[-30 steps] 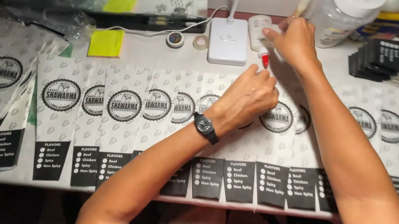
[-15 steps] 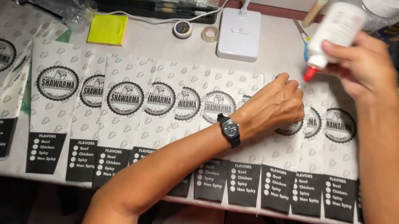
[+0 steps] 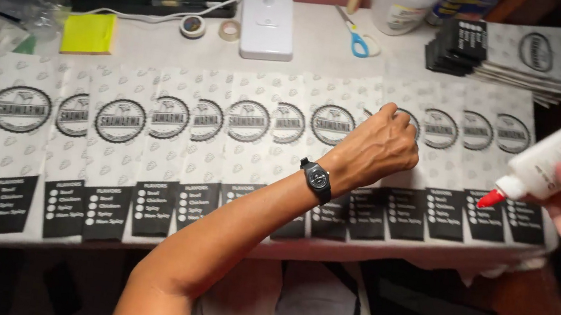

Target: Applying glue to the flaps of paper food packaging sleeves and folding them to assemble the bottom.

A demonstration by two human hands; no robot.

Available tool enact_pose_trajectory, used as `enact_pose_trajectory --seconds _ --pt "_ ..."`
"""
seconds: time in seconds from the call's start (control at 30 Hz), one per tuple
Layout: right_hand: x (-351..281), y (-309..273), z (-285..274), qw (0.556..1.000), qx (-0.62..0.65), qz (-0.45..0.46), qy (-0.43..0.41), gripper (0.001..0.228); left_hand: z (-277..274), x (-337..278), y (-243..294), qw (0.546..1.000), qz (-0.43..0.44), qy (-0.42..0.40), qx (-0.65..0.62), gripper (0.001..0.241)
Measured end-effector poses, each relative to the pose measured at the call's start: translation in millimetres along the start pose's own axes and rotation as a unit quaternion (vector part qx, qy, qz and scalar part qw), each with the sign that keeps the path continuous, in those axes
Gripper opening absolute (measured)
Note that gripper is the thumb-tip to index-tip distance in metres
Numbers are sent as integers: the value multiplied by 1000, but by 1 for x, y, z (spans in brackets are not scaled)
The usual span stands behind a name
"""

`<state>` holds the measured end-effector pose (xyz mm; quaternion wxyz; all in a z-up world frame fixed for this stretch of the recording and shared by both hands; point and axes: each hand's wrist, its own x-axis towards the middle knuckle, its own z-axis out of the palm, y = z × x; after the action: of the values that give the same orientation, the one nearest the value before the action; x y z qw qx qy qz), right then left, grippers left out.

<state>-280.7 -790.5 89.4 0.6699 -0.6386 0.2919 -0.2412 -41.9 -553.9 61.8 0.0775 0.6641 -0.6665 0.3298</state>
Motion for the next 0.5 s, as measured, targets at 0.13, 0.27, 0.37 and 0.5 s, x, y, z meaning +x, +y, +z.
enact_pose_trajectory --seconds 0.13,0.27,0.37,0.5 --pt "-31 19 -71 999 30 -25 35 47 -4 24 35 999 18 5 -30 44" --pt "-68 16 -97 996 20 -75 54 45 -2 47 69 997 58 -24 -43 37" --pt "-94 15 -94 989 29 -70 126 52 5 61 89 996 59 10 -73 35" --pt "-131 9 -64 975 77 -85 188 54 22 71 111 994 78 7 -82 31"
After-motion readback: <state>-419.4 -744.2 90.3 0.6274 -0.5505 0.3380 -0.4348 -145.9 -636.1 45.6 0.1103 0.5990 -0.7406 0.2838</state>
